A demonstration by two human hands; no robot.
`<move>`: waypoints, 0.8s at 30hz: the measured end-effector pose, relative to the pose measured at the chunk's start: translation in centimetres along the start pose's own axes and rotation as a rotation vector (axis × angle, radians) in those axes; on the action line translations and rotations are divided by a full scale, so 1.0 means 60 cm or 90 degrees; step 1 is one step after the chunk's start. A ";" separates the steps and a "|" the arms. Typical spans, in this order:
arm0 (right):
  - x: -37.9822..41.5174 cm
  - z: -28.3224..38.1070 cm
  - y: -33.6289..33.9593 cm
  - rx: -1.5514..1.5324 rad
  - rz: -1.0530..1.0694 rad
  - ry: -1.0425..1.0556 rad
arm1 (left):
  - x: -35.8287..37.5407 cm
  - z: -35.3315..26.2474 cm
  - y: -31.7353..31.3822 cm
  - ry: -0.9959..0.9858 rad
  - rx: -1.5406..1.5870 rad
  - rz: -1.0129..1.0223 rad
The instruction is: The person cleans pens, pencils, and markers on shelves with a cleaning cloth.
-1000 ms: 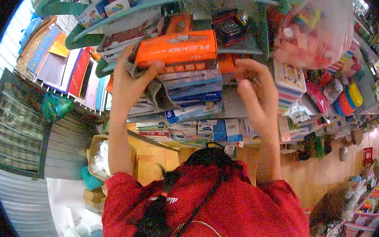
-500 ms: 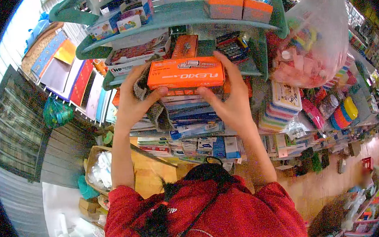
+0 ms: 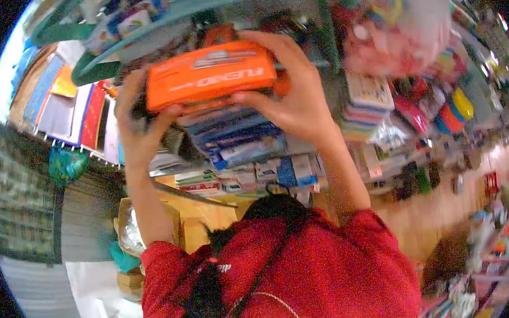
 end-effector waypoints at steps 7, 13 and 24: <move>0.058 0.075 0.058 0.229 0.080 0.058 | -0.015 -0.118 -0.030 -0.098 -0.085 0.129; 0.189 -0.001 0.175 0.166 -0.089 -0.202 | 0.023 -0.081 0.015 0.017 -0.010 -0.119; 0.297 -0.062 0.133 0.387 -0.047 -0.326 | 0.088 -0.061 0.017 0.115 0.015 -0.263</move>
Point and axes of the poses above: each hand's wrist, its own x-axis away from the middle knuckle, its own y-axis out of the back of the hand, z = x × y, the point moved 9 cm from there along -x, towards the middle knuckle, and after that the axes turned 1 degree about z, right-handed, at the moved point
